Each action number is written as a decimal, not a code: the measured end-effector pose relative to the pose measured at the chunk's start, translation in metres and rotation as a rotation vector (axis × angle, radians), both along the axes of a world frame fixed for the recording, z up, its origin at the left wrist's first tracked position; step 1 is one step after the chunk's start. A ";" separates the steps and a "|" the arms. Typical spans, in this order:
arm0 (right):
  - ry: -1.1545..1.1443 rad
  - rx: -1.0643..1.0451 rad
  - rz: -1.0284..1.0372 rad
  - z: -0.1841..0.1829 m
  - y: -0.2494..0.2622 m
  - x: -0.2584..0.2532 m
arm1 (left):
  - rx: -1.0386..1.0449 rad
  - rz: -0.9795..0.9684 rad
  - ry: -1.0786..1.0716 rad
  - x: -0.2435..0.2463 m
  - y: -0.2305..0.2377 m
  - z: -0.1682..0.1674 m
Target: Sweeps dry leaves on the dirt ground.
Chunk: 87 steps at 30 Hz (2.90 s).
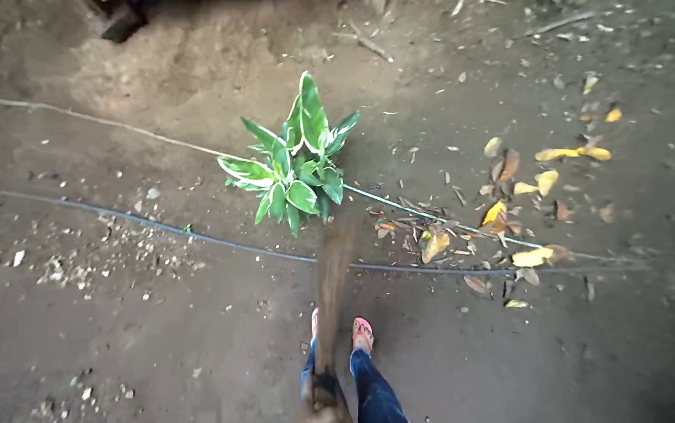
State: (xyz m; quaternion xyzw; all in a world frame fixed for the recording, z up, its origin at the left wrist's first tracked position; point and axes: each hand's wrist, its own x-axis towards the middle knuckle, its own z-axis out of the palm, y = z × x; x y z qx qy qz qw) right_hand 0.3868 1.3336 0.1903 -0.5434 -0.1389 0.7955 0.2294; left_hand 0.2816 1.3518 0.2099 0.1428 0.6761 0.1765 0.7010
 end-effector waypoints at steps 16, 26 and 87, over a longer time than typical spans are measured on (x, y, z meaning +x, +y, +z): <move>-0.390 0.066 -0.433 -0.029 0.090 0.043 | 0.158 -0.495 -0.301 0.055 0.127 -0.061; -0.437 -0.152 -0.260 -0.066 0.084 0.090 | -0.121 -0.474 -0.279 0.102 0.113 -0.082; -0.299 0.186 -0.155 -0.020 0.166 0.346 | 0.138 -0.208 -0.097 0.348 0.174 -0.036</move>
